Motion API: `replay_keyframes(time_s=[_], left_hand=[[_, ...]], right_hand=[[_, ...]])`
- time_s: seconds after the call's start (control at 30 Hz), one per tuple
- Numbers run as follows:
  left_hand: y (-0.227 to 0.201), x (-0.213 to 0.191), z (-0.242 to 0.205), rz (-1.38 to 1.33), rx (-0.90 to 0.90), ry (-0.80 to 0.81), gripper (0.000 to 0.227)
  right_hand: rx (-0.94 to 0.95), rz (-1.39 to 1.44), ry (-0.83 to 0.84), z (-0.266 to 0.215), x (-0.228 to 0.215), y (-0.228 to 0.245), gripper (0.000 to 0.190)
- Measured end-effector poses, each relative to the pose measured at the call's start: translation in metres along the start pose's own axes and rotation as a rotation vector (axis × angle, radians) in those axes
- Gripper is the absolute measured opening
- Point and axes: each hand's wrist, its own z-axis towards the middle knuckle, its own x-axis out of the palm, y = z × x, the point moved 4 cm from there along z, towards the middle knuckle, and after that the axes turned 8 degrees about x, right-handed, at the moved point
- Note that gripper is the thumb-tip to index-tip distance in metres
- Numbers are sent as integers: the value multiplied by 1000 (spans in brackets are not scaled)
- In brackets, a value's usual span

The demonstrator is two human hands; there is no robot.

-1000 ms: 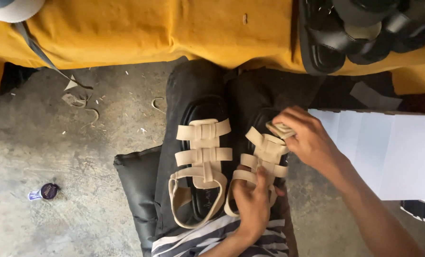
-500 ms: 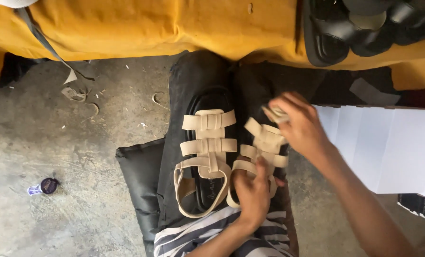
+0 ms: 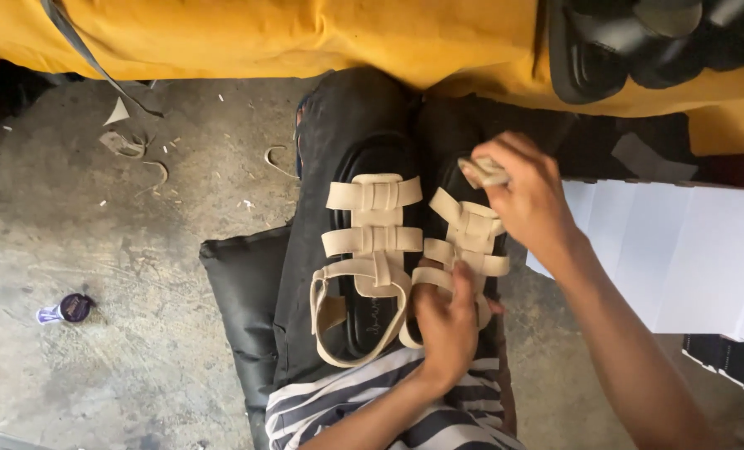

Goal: The person picks up a beige sandal and wipes its straps and sole with a small cloth. They then pick up the matching sandal and wipe it in the same way, handling the pair one at a time.

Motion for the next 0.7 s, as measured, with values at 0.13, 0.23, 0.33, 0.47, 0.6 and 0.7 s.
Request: replay_keyframes(time_s=[0.13, 0.23, 0.33, 0.47, 0.6, 0.7], left_hand=[[0, 5, 0, -250, 65, -24, 25], [2, 5, -2, -236, 97, -7, 31], [-5, -1, -2, -95, 36, 10, 55], [8, 5, 0, -167, 165, -43, 30], [-3, -1, -2, -93, 67, 16, 60], [18, 2, 0, 48, 73, 54, 68]], right_hand=[[89, -84, 108, -14, -4, -8, 18], [38, -57, 21, -5, 4, -6, 11], [39, -34, 20, -15, -2, -2, 10], [26, -79, -41, -6, 1, -7, 14], [15, -27, -48, -10, 1, -4, 7], [73, -24, 88, -13, 5, -16, 15]])
